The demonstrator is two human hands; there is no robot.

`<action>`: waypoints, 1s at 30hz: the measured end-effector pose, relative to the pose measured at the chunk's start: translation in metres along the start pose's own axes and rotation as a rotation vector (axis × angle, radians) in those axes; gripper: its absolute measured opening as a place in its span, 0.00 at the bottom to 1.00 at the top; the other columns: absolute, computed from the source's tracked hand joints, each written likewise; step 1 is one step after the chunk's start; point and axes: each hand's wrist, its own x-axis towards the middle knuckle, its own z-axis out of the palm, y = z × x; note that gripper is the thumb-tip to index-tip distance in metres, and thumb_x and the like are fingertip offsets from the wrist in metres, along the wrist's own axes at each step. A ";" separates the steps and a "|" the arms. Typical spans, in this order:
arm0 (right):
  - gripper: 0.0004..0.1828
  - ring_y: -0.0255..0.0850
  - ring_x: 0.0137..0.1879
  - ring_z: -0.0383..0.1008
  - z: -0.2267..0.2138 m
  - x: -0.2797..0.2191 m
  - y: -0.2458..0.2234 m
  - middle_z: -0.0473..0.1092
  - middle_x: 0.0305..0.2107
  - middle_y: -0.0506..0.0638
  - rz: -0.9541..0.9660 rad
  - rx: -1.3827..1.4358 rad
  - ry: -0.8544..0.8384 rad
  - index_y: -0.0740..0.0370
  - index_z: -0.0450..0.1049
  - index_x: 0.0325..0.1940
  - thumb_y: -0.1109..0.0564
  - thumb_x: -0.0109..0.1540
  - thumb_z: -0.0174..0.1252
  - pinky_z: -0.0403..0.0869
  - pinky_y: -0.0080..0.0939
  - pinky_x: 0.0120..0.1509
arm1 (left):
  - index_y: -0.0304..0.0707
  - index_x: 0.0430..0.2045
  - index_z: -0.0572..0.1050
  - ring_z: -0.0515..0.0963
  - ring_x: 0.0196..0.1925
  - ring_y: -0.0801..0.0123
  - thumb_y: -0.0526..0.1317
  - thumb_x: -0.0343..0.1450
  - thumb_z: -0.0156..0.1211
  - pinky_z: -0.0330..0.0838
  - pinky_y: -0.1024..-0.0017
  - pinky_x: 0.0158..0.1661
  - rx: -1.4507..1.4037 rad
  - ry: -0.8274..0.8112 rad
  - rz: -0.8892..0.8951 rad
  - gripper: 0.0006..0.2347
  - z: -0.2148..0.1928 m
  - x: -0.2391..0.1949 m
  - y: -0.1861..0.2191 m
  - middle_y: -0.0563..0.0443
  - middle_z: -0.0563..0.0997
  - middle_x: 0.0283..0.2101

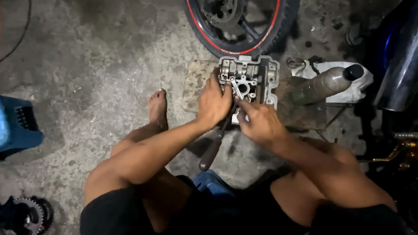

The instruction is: Repairing a motorcycle engine component by loosening or tightening bolts with a wrench

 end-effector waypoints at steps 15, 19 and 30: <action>0.20 0.59 0.33 0.81 -0.004 -0.005 0.003 0.77 0.32 0.55 0.041 -0.246 0.134 0.47 0.75 0.59 0.52 0.62 0.55 0.79 0.60 0.38 | 0.37 0.65 0.59 0.79 0.51 0.31 0.50 0.73 0.46 0.74 0.38 0.48 0.212 0.022 -0.056 0.26 0.000 -0.001 0.021 0.30 0.78 0.47; 0.23 0.48 0.28 0.80 0.007 -0.002 -0.002 0.74 0.27 0.46 0.003 -0.500 0.259 0.40 0.75 0.58 0.46 0.58 0.57 0.79 0.50 0.32 | 0.39 0.67 0.56 0.81 0.48 0.30 0.50 0.73 0.43 0.74 0.36 0.46 0.203 -0.005 -0.052 0.27 0.004 0.001 0.015 0.30 0.80 0.44; 0.13 0.48 0.19 0.77 -0.011 0.016 0.023 0.73 0.15 0.51 -0.465 -0.451 0.265 0.57 0.79 0.48 0.50 0.65 0.55 0.75 0.49 0.23 | 0.45 0.72 0.49 0.83 0.45 0.28 0.52 0.74 0.38 0.73 0.38 0.48 0.168 -0.129 -0.098 0.29 -0.016 -0.006 0.027 0.25 0.83 0.36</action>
